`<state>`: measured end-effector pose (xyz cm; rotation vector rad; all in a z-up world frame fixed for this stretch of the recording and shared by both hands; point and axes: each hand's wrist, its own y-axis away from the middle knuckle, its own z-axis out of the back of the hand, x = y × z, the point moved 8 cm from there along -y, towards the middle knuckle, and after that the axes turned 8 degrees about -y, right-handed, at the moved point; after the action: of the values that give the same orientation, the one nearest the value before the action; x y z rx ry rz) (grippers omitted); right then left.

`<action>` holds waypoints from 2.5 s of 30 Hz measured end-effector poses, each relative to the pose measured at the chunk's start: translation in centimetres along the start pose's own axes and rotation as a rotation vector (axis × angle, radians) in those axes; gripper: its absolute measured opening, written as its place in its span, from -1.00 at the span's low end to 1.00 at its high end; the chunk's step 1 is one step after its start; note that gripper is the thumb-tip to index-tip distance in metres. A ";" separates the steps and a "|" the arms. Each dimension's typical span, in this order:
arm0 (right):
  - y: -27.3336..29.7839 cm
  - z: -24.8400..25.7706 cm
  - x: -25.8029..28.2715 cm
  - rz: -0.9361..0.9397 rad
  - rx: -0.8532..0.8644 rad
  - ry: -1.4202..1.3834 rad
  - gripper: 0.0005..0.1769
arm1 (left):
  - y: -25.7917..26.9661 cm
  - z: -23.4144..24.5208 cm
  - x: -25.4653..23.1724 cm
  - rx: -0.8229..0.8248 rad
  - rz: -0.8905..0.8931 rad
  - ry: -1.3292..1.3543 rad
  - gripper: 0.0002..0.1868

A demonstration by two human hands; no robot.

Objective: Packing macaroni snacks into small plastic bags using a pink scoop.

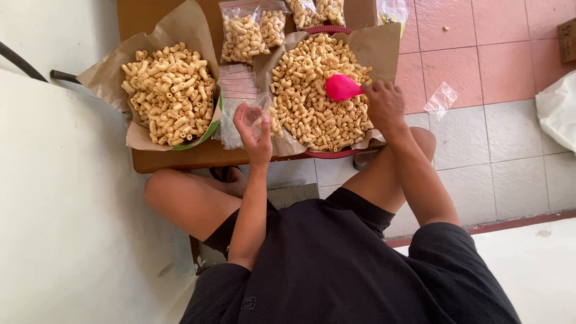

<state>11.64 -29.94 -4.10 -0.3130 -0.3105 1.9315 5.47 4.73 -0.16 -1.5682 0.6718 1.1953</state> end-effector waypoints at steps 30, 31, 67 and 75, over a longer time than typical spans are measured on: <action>-2.4 0.9 5.2 -0.109 0.032 -0.031 -0.42 | 0.3 0.4 0.1 0.012 0.016 0.023 -0.39; -2.0 0.5 4.4 -0.113 0.032 -0.026 -0.42 | 0.3 0.2 0.1 0.016 0.016 0.028 -0.39; -0.7 3.8 -0.4 -0.407 0.031 -0.462 -0.69 | 0.9 0.9 -0.6 0.039 0.069 0.012 -0.41; 4.7 5.5 -1.2 -0.492 0.345 -0.496 -0.71 | 0.8 1.1 -0.9 0.046 0.073 -0.004 -0.40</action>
<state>6.07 -33.14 -0.60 0.4435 -0.3311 1.5112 4.08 5.33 0.37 -1.5133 0.7543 1.2277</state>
